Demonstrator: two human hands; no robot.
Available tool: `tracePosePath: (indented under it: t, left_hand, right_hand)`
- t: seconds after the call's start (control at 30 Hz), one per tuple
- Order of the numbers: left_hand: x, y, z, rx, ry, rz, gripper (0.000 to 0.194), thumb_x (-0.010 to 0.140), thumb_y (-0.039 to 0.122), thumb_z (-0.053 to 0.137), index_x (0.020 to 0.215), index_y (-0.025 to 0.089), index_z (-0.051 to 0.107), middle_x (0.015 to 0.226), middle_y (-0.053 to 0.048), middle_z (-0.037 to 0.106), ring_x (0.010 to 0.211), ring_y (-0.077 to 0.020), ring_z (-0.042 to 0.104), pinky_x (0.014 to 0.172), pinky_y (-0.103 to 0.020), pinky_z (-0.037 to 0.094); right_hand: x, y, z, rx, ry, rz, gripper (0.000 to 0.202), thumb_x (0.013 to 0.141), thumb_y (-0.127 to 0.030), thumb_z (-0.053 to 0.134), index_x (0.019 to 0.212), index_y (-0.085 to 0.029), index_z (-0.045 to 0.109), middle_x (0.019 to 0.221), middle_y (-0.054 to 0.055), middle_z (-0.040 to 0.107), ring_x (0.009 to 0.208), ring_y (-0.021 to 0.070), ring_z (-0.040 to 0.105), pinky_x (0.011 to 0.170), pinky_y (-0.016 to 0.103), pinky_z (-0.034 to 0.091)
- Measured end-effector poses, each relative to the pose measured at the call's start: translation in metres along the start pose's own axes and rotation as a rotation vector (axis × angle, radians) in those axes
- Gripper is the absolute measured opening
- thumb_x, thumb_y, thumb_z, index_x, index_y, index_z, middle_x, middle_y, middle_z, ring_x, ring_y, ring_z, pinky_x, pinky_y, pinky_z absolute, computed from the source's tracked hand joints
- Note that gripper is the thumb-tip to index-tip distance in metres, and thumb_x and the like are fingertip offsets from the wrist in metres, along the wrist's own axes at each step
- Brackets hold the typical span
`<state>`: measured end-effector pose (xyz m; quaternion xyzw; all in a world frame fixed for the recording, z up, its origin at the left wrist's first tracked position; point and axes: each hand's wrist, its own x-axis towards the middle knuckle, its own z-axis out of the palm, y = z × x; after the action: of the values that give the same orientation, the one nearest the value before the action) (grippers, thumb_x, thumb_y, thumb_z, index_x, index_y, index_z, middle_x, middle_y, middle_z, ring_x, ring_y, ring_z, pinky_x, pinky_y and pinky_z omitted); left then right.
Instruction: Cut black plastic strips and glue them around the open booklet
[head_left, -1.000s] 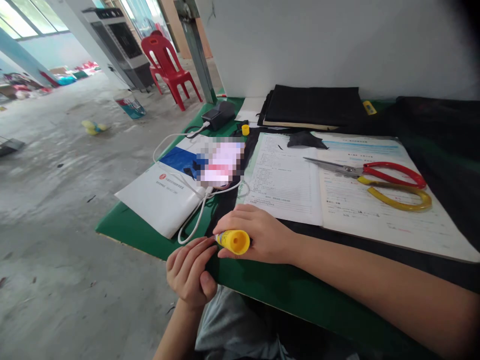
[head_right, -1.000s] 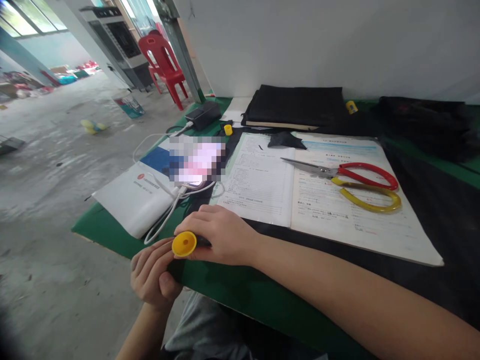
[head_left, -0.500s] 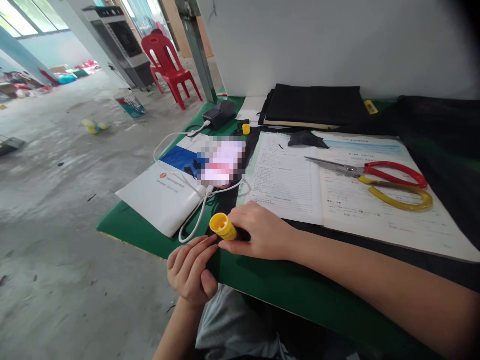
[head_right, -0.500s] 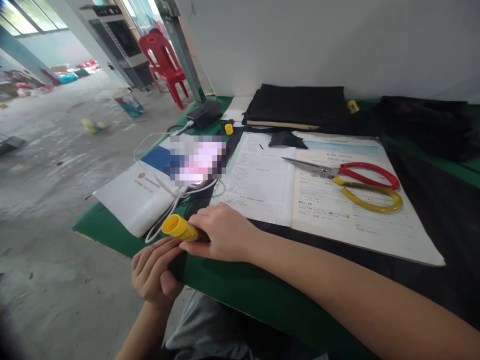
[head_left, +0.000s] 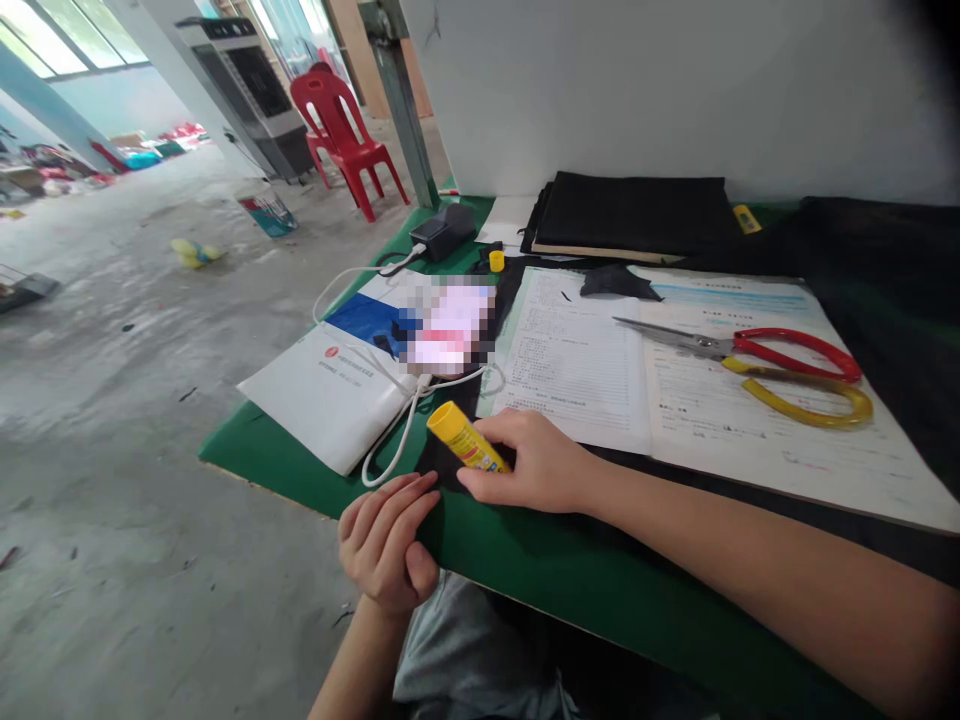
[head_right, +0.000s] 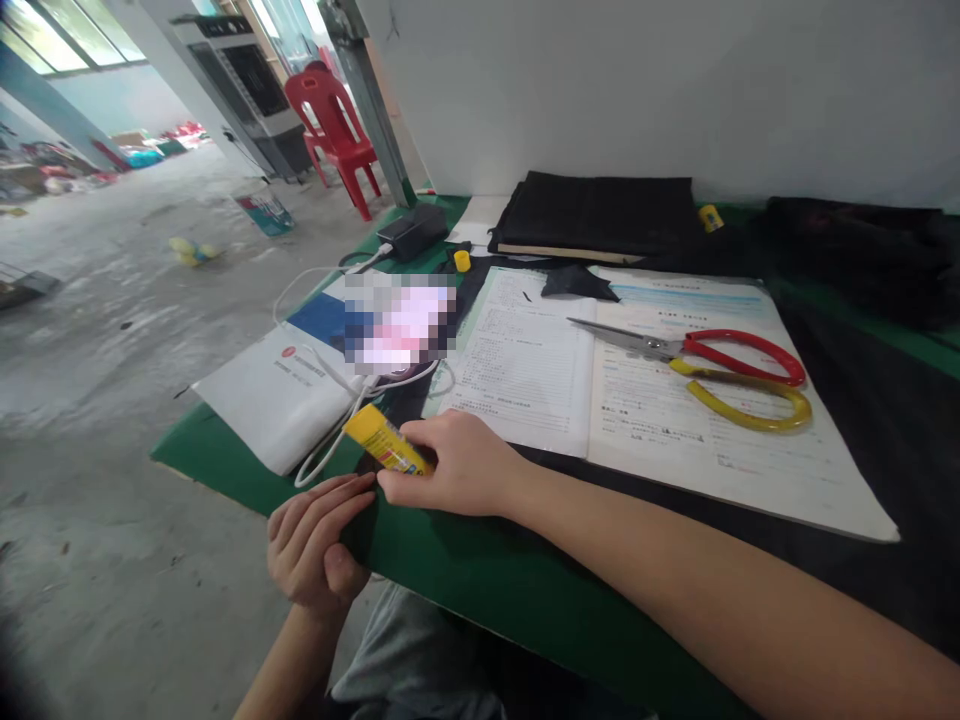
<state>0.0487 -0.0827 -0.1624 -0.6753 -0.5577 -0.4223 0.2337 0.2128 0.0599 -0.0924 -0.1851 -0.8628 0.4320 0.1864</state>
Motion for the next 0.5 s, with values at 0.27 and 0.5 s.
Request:
tracePosePath:
  t: [0.27,0.5]
  left_hand:
    - [-0.002,-0.001,0.001,-0.004,0.022,0.013,0.041,0.092,0.025,0.031,0.093,0.013,0.07,0.09,-0.014,0.075,0.085,-0.0262,0.07,0.072,-0.039,0.047]
    - [-0.002,-0.001,0.0,0.001,0.016,0.016,0.041,0.093,0.025,0.03,0.093,0.014,0.069,0.09,-0.013,0.075,0.087,-0.0259,0.069,0.073,-0.039,0.047]
  right_hand:
    - [0.002,-0.018,-0.008,0.092,0.069,-0.013,0.034,0.085,-0.051,0.057,0.078,-0.018,0.057,0.067,-0.002,0.055,0.06,0.0099,0.047,0.055,0.026,0.033]
    - [0.023,-0.023,0.001,0.157,0.134,0.007,0.029,0.083,-0.047,0.062,0.076,-0.02,0.054,0.064,-0.006,0.053,0.055,0.0074,0.045,0.052,0.024,0.032]
